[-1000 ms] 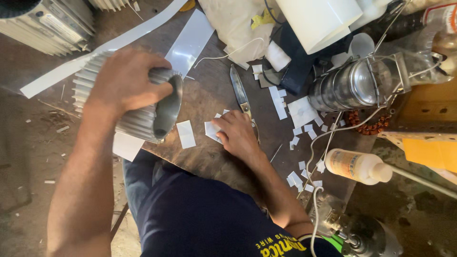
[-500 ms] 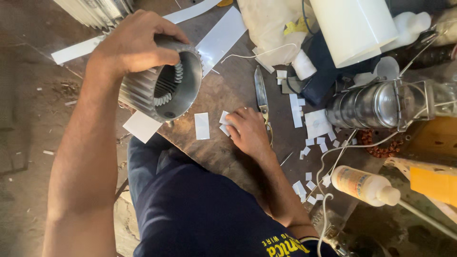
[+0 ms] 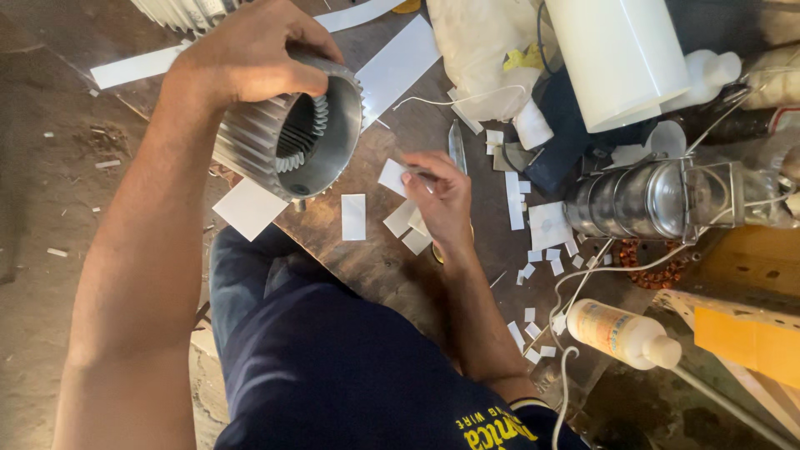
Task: The person folds a white strip, cuts it into small rectangular pieces using shears, and inserts the pieces into the slots of a cylindrical motor stator. The person handles the stator and the cut pieces by hand, placing them into the interior slots.
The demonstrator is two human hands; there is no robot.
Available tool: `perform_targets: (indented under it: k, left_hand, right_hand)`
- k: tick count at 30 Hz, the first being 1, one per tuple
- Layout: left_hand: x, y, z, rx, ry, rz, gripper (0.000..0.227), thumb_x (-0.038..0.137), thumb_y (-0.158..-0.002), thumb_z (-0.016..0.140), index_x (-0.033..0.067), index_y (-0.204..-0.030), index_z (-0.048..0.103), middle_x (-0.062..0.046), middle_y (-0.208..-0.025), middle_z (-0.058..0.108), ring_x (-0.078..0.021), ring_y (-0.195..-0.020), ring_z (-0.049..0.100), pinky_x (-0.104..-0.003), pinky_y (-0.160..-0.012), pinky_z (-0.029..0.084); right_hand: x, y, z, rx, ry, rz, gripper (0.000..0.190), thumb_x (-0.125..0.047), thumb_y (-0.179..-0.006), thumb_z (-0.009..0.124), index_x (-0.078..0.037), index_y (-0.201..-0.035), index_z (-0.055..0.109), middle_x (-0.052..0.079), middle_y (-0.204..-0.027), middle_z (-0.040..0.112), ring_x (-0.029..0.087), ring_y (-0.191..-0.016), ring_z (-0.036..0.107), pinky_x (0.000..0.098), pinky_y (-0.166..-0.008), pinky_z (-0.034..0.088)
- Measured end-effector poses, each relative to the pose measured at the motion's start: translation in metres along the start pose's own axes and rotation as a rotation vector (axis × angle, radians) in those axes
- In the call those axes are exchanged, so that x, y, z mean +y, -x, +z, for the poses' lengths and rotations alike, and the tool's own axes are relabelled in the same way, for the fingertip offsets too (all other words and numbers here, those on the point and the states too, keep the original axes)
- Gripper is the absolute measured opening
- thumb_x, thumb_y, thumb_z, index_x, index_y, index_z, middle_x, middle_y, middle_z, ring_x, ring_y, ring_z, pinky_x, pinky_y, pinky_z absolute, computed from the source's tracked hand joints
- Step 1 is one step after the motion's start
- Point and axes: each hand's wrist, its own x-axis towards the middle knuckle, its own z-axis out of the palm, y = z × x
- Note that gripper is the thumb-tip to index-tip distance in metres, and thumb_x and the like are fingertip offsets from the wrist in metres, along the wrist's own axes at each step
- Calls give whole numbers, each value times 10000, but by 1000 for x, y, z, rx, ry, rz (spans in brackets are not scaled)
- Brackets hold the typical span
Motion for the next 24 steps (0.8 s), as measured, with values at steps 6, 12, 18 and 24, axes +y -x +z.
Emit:
perform_targets:
  k: [6,12,18,24]
  left_hand:
    - [2,1,0,32,-3,50,455,235,-655,717,51,-1064,794,-145,-919,763,-271,-812,717,-364,-736,546]
    - [-3,3,1,60,41,62,451,224,-656,717,47,-1064,788,-132,-931,768,-246,-806,724,-348,-715,548]
    - [-1,4,3,93,39,25,444,225,-642,731,36,-1041,786,-133,-897,765,-247,-762,722,-352,-683,551]
    - [0,4,5,118,40,36,430,227,-625,742,45,-1011,799,-130,-891,764,-248,-745,714,-351,-670,547]
  right_hand:
    - [-12,-8,27,-219,32,-164,277,99,-828,814,37,-1087,739,139,-1351,605,218,-1319,562,327,-1118,451]
    - [-14,-10,38,-218,-32,-95,290,114,-803,834,24,-1065,747,141,-1300,641,220,-1224,626,350,-1059,521]
    - [-12,-13,39,-256,-125,-125,299,117,-814,818,31,-1087,734,165,-1330,631,221,-1272,622,357,-1089,540]
    - [-6,-21,45,-235,-15,-172,294,75,-809,840,49,-1081,733,180,-1310,643,210,-1195,658,339,-1015,585]
